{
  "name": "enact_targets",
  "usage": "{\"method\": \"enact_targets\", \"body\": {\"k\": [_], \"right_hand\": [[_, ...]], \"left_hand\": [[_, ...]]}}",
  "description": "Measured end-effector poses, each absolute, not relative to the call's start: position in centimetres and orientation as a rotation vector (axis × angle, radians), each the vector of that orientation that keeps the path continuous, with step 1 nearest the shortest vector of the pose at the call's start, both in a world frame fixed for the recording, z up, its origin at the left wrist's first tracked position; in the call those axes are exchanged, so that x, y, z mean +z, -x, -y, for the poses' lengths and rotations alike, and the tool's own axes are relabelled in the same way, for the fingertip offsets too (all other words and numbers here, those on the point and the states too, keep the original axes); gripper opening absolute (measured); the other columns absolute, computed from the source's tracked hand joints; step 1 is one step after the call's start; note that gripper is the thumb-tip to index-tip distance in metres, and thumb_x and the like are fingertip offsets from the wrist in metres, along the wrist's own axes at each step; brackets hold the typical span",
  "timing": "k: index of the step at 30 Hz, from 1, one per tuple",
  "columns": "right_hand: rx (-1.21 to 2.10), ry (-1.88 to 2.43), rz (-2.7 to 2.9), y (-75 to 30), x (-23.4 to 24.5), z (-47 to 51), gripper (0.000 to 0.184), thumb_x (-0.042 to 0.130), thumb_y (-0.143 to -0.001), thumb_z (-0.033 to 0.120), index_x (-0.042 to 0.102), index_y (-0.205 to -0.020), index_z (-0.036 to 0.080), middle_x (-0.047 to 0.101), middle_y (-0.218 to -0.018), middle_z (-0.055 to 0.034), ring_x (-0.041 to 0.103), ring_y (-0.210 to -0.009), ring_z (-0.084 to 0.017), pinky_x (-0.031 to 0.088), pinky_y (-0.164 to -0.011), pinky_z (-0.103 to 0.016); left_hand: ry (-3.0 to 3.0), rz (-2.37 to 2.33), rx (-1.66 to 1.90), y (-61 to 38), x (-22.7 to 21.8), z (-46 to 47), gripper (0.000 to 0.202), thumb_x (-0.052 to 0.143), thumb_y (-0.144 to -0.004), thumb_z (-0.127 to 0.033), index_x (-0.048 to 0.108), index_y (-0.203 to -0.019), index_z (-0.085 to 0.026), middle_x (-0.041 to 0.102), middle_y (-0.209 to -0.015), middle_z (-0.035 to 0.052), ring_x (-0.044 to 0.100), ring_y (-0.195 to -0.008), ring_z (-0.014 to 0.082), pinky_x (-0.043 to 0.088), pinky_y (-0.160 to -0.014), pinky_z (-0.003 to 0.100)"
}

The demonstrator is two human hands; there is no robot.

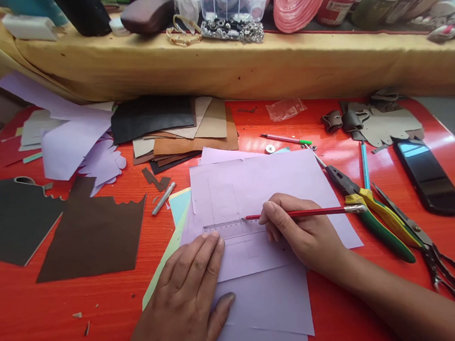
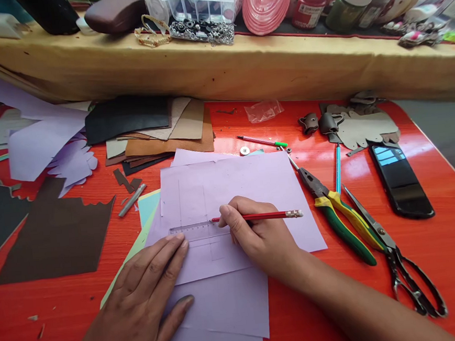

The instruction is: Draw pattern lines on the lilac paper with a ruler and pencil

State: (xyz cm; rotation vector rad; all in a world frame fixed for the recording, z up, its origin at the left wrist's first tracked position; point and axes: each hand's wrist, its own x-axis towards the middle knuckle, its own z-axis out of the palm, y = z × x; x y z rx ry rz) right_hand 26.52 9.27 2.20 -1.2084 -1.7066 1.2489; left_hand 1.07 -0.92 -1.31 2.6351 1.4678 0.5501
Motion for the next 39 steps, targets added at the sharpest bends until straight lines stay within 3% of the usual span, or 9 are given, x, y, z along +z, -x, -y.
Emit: {"method": "enact_targets", "body": {"k": [10,16,23,39], "right_hand": [[1.224,1.207,1.726,-26.37,2.14,-9.32,0.043,0.054,-0.117,0.042,0.07,-0.082,0.021,0.062,-0.064,0.0013,0.061,-0.058,-0.016,0.047,-0.059,-0.03],[1.227,1.212,1.727,-26.31,2.19,-9.41,0.043,0.053,-0.117,0.041,0.069,-0.083,0.022,0.062,-0.064,0.0016,0.061,-0.058,-0.016,0.048,-0.059,-0.03],[1.222,1.205,1.719,-26.29,2.22,-9.3,0.041,0.055,-0.117,0.038,0.071,-0.083,0.021,0.062,-0.064,0.0016,0.061,-0.058,-0.015,0.047,-0.059,-0.03],[1.202,1.219,1.367,-27.16,1.96,-9.63,0.045,0.063,-0.113,0.051,0.073,-0.081,0.021,0.057,-0.058,0.0028,0.06,-0.055,-0.015,0.051,-0.059,-0.03]], "left_hand": [[-2.749,-1.4,0.49,-0.81,-0.59,0.37,0.059,0.057,-0.108,-0.03,0.054,-0.16,-0.003,0.059,-0.163,0.0176,0.048,-0.151,0.0315,0.02,-0.135,0.041],[-2.638,-1.476,0.573,-1.34,-1.05,0.73,0.056,0.052,-0.112,-0.035,0.053,-0.162,-0.009,0.06,-0.163,0.014,0.049,-0.152,0.029,0.021,-0.136,0.04],[-2.725,-1.418,0.513,-0.86,-0.59,0.4,0.058,0.056,-0.109,-0.032,0.054,-0.161,-0.006,0.061,-0.162,0.0157,0.05,-0.15,0.0301,0.022,-0.135,0.04],[-2.757,-1.414,0.512,-0.83,-0.7,0.32,0.058,0.055,-0.108,-0.031,0.054,-0.16,-0.007,0.061,-0.161,0.0154,0.051,-0.149,0.0293,0.021,-0.135,0.039]]}}
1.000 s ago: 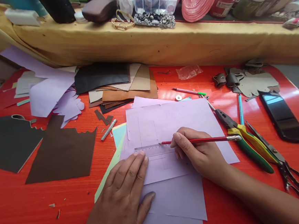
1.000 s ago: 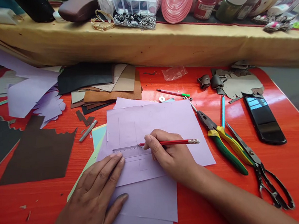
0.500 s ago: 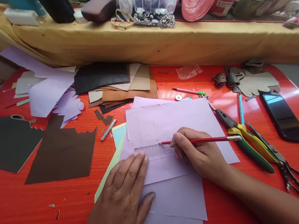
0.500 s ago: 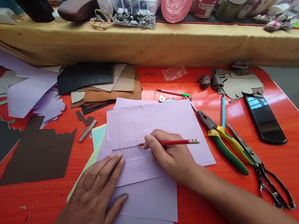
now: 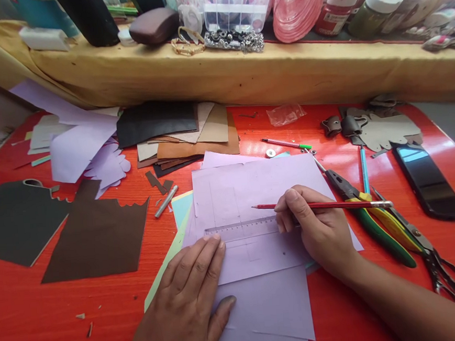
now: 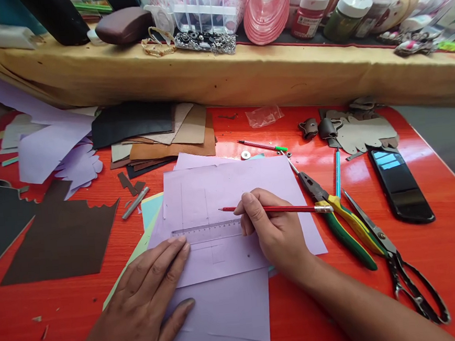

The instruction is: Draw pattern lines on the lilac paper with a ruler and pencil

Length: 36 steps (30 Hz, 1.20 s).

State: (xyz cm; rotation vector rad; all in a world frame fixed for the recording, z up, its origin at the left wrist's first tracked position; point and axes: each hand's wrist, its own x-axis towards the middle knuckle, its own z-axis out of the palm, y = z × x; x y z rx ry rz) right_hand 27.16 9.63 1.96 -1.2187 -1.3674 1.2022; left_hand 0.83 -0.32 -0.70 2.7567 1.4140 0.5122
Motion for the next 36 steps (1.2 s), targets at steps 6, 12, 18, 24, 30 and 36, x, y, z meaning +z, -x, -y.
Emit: {"method": "enact_targets", "body": {"k": [6,12,18,24,30,36], "right_hand": [[1.235,1.192,1.365,-27.24,1.71,-9.61,0.045,0.063,-0.113,0.052,0.073,-0.081,0.021,0.057,-0.057,0.0025,0.059,-0.055,-0.016,0.049,-0.058,-0.031],[1.251,1.169,1.392,-27.2,1.38,-9.59,0.046,0.063,-0.114,0.05,0.073,-0.08,0.021,0.057,-0.059,0.0024,0.057,-0.055,-0.015,0.048,-0.057,-0.03],[1.248,1.182,1.408,-27.0,1.56,-9.44,0.052,0.064,-0.112,0.055,0.07,-0.074,0.02,0.052,-0.058,0.003,0.056,-0.052,-0.014,0.046,-0.053,-0.029],[1.248,1.189,1.397,-27.0,1.77,-9.47,0.054,0.065,-0.109,0.059,0.069,-0.072,0.02,0.05,-0.058,0.0029,0.056,-0.05,-0.015,0.047,-0.051,-0.03],[1.254,1.18,1.367,-26.94,1.95,-9.61,0.054,0.067,-0.108,0.06,0.068,-0.071,0.021,0.051,-0.057,0.0028,0.056,-0.05,-0.015,0.048,-0.051,-0.029],[1.243,1.169,1.363,-26.96,1.89,-9.59,0.053,0.067,-0.108,0.059,0.069,-0.072,0.02,0.05,-0.056,0.0032,0.056,-0.05,-0.015,0.048,-0.051,-0.029]], "left_hand": [[-2.739,-1.434,0.465,-0.57,-1.29,0.79,0.064,0.055,-0.109,-0.034,0.047,-0.167,-0.007,0.056,-0.168,0.015,0.047,-0.154,0.0306,0.019,-0.136,0.042],[-2.766,-1.435,0.45,-0.68,-0.98,0.64,0.06,0.055,-0.11,-0.034,0.051,-0.164,-0.008,0.059,-0.165,0.0148,0.049,-0.151,0.0299,0.02,-0.134,0.041],[-2.795,-1.433,0.479,-0.81,-0.9,0.43,0.057,0.052,-0.112,-0.034,0.053,-0.161,-0.006,0.061,-0.162,0.0156,0.051,-0.148,0.0306,0.024,-0.131,0.041],[-2.746,-1.475,0.44,-0.81,-1.36,0.97,0.06,0.051,-0.112,-0.036,0.048,-0.166,-0.009,0.057,-0.167,0.0139,0.048,-0.153,0.0304,0.026,-0.131,0.043],[-2.737,-1.479,0.461,-0.72,-1.28,1.04,0.058,0.05,-0.114,-0.036,0.05,-0.165,-0.01,0.058,-0.165,0.0142,0.05,-0.152,0.0303,0.03,-0.129,0.043],[-2.671,-1.469,0.496,-0.36,-1.61,0.98,0.057,0.046,-0.116,-0.041,0.049,-0.165,-0.012,0.057,-0.165,0.0128,0.048,-0.153,0.0286,0.03,-0.131,0.042]]}}
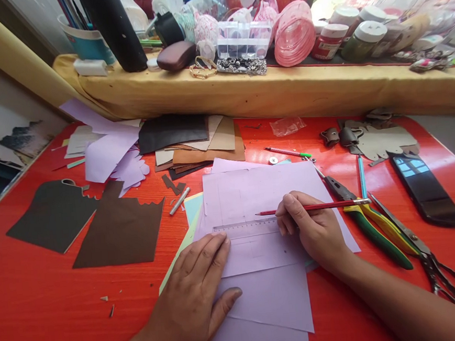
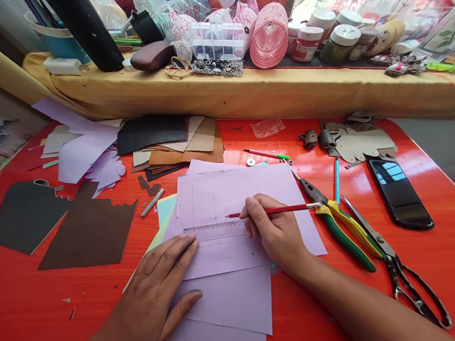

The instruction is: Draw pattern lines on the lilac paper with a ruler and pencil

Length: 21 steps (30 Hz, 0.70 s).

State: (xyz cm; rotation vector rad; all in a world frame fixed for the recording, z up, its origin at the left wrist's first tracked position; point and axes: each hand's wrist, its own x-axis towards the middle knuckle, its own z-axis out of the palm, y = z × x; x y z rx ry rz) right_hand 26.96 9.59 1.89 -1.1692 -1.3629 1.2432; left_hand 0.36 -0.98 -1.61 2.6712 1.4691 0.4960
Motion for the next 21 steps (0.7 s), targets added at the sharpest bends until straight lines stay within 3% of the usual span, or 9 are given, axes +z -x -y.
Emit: {"method": "enact_targets", "body": {"k": [9,21], "right_hand": [[1.204,1.169,1.339,-26.9,2.0,-9.5,0.05,0.068,-0.108,0.059,0.072,-0.076,0.021,0.052,-0.055,0.0032,0.057,-0.05,-0.016,0.05,-0.051,-0.03],[1.163,1.183,1.325,-27.0,1.7,-9.6,0.047,0.066,-0.111,0.052,0.072,-0.078,0.021,0.054,-0.057,0.0021,0.058,-0.052,-0.015,0.049,-0.052,-0.028]], "left_hand": [[-2.72,-1.492,0.495,-0.8,-1.0,0.4,0.054,0.044,-0.117,-0.045,0.058,-0.158,-0.011,0.064,-0.158,0.0152,0.055,-0.145,0.0307,0.037,-0.126,0.045],[-2.724,-1.517,0.433,-0.7,-1.1,0.3,0.059,0.047,-0.116,-0.046,0.054,-0.161,-0.009,0.061,-0.161,0.0161,0.051,-0.151,0.0311,0.024,-0.134,0.044]]}}
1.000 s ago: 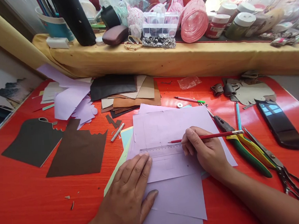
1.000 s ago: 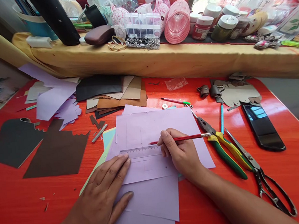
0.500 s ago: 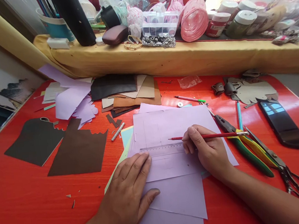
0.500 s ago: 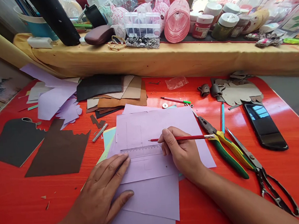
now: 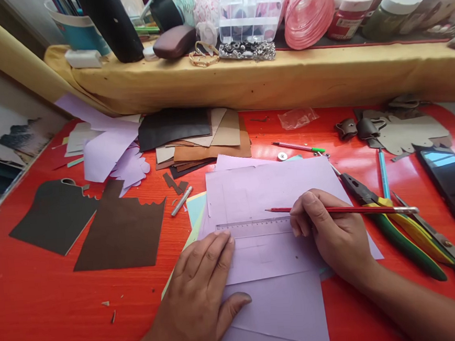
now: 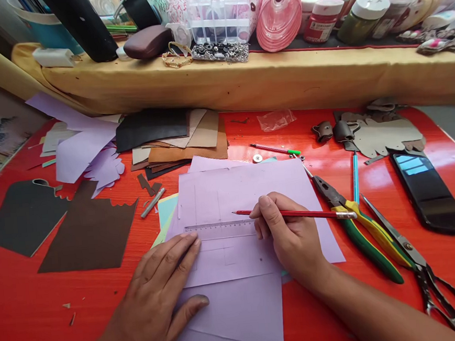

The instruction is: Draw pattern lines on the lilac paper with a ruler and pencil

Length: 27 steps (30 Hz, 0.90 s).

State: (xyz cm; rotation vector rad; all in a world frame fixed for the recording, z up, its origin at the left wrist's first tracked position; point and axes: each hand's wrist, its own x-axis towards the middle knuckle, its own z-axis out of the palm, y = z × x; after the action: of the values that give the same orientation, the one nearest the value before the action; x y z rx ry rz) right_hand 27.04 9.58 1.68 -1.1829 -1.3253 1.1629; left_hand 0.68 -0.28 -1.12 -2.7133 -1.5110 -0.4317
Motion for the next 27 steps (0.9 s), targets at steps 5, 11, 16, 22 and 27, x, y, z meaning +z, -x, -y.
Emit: {"method": "enact_targets", "body": {"k": [5,11,16,22,27], "right_hand": [[1.187,1.166,1.274,-26.97,1.77,-9.59,0.045,0.069,-0.11,0.052,0.074,-0.078,0.021,0.054,-0.056,0.0023,0.057,-0.051,-0.015,0.05,-0.052,-0.028],[1.194,1.143,1.223,-27.02,1.63,-9.58,0.042,0.072,-0.109,0.051,0.077,-0.08,0.021,0.055,-0.056,0.0022,0.057,-0.052,-0.015,0.05,-0.051,-0.028],[1.182,1.142,1.222,-27.08,1.52,-9.7,0.041,0.07,-0.11,0.048,0.077,-0.081,0.021,0.056,-0.057,0.002,0.057,-0.052,-0.015,0.051,-0.052,-0.028],[1.182,1.138,1.215,-27.25,1.63,-9.77,0.041,0.07,-0.11,0.047,0.077,-0.081,0.021,0.056,-0.058,0.0023,0.057,-0.053,-0.014,0.051,-0.053,-0.026],[1.186,1.152,1.231,-27.22,1.73,-9.88,0.042,0.071,-0.11,0.05,0.076,-0.08,0.02,0.055,-0.057,0.0027,0.058,-0.053,-0.014,0.051,-0.053,-0.026]], "left_hand": [[2.74,1.528,-0.425,-0.57,-1.48,0.49,0.061,0.048,-0.116,-0.045,0.05,-0.165,-0.009,0.056,-0.167,0.0154,0.045,-0.156,0.0305,0.017,-0.137,0.044],[2.763,1.515,-0.431,-0.48,-1.36,0.37,0.062,0.051,-0.115,-0.042,0.049,-0.165,-0.006,0.055,-0.168,0.0163,0.044,-0.157,0.0309,0.016,-0.137,0.044],[2.761,1.521,-0.432,-0.46,-1.38,0.39,0.061,0.052,-0.114,-0.04,0.049,-0.165,-0.007,0.054,-0.169,0.0162,0.044,-0.157,0.0309,0.018,-0.137,0.044],[2.76,1.518,-0.433,-0.35,-1.28,0.59,0.062,0.052,-0.114,-0.041,0.048,-0.165,-0.007,0.053,-0.169,0.0157,0.043,-0.157,0.0306,0.016,-0.137,0.044],[2.763,1.513,-0.432,-0.41,-1.35,0.39,0.062,0.052,-0.114,-0.041,0.048,-0.166,-0.007,0.053,-0.17,0.0153,0.042,-0.157,0.0305,0.017,-0.137,0.043]]}}
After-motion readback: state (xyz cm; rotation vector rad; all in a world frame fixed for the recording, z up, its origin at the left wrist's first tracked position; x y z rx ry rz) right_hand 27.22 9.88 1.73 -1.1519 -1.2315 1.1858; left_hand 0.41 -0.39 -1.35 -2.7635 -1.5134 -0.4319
